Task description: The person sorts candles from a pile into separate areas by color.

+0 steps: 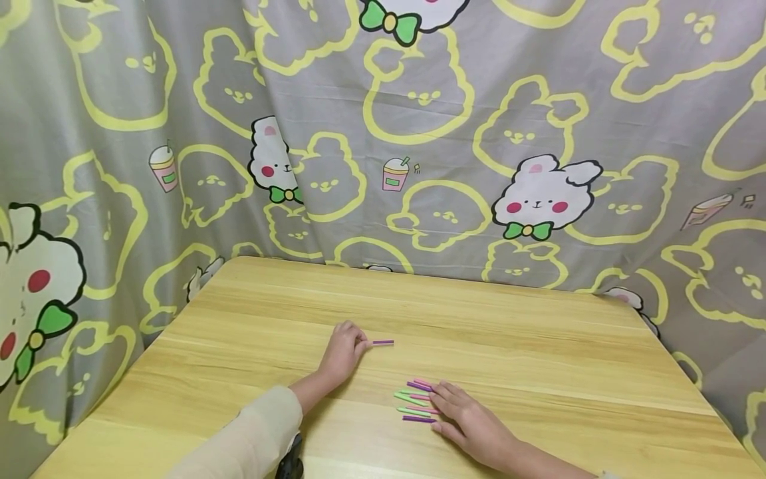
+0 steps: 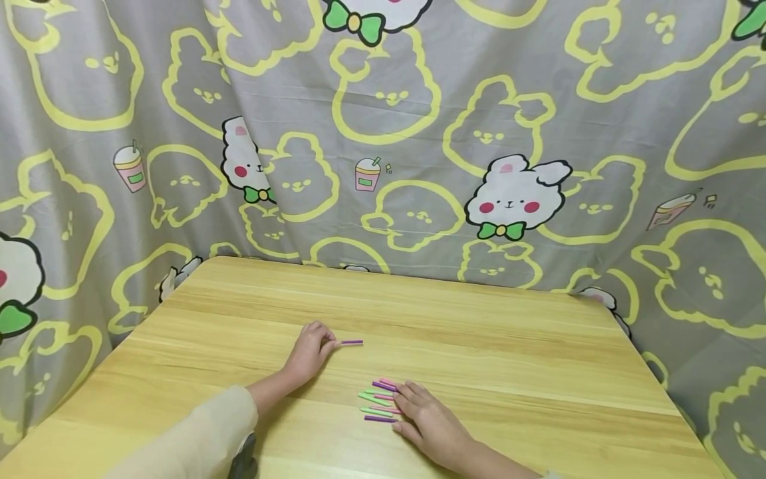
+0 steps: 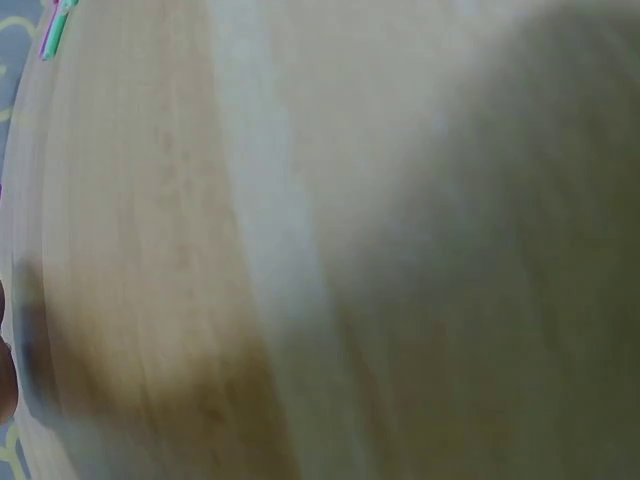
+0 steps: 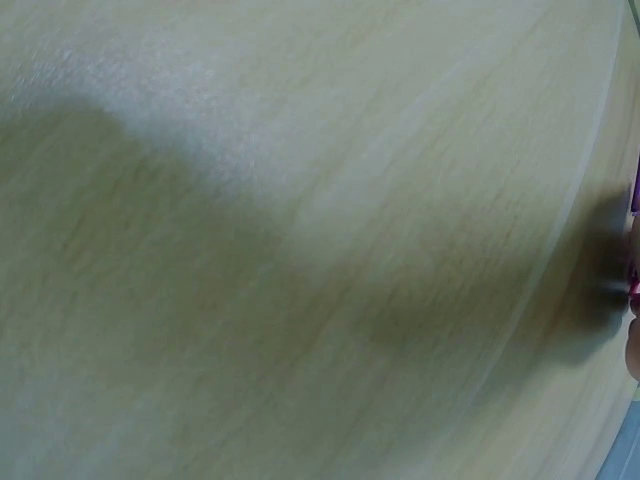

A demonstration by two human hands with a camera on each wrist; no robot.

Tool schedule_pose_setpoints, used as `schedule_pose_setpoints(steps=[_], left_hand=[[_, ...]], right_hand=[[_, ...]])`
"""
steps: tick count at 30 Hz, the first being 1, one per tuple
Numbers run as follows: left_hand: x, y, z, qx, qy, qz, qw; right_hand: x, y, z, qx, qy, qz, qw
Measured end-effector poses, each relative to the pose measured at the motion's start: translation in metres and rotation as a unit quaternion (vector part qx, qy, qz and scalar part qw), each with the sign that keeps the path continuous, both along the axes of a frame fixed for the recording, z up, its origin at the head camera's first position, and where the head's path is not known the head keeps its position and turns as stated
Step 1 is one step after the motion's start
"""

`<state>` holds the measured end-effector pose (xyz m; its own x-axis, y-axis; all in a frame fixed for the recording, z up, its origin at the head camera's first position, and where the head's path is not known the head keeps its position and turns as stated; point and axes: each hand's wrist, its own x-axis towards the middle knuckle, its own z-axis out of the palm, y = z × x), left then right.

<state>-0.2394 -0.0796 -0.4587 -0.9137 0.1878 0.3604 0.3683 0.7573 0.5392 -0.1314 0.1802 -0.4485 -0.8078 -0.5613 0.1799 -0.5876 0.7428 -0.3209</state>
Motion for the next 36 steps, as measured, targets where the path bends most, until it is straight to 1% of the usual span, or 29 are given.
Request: schedule_pose_setpoints(steps=[3,7,13,19,23,25,36], left_hand=[[-0.0028,-0.0005,0.0,0.001,-0.009,0.01,0.9999],[-0.0045,-0.0016,0.0001,-0.006,-0.01,0.013,0.9998],[-0.0044,-0.0034,-0.0054,-0.018,0.0,0.016,0.9997],[-0.0057,-0.0036,-0.0088,-0.013,0.003,0.021,0.9997],[-0.0052,-0.0038,-0.009,-0.008,0.008,0.017,0.9998],[-0.0045,-0.0041,-0.0084,0.0,0.001,0.017,0.9998],[-0.0043,-0.0062,-0.0064,0.01,-0.011,0.004,0.9999]], right_hand=[[0.0,-0.0003,0.0008,0.002,0.001,0.0,1.0],[0.0003,-0.001,0.0019,0.004,0.002,-0.002,1.0],[0.0005,-0.0009,0.0009,0.006,0.003,-0.003,1.0],[0.0005,-0.0004,-0.0003,0.005,0.006,-0.002,1.0],[0.0003,-0.0007,-0.0003,0.006,0.005,-0.002,1.0],[0.0003,-0.0007,-0.0004,0.006,0.004,-0.003,1.0],[-0.0006,-0.0001,-0.0017,0.007,0.007,-0.003,1.0]])
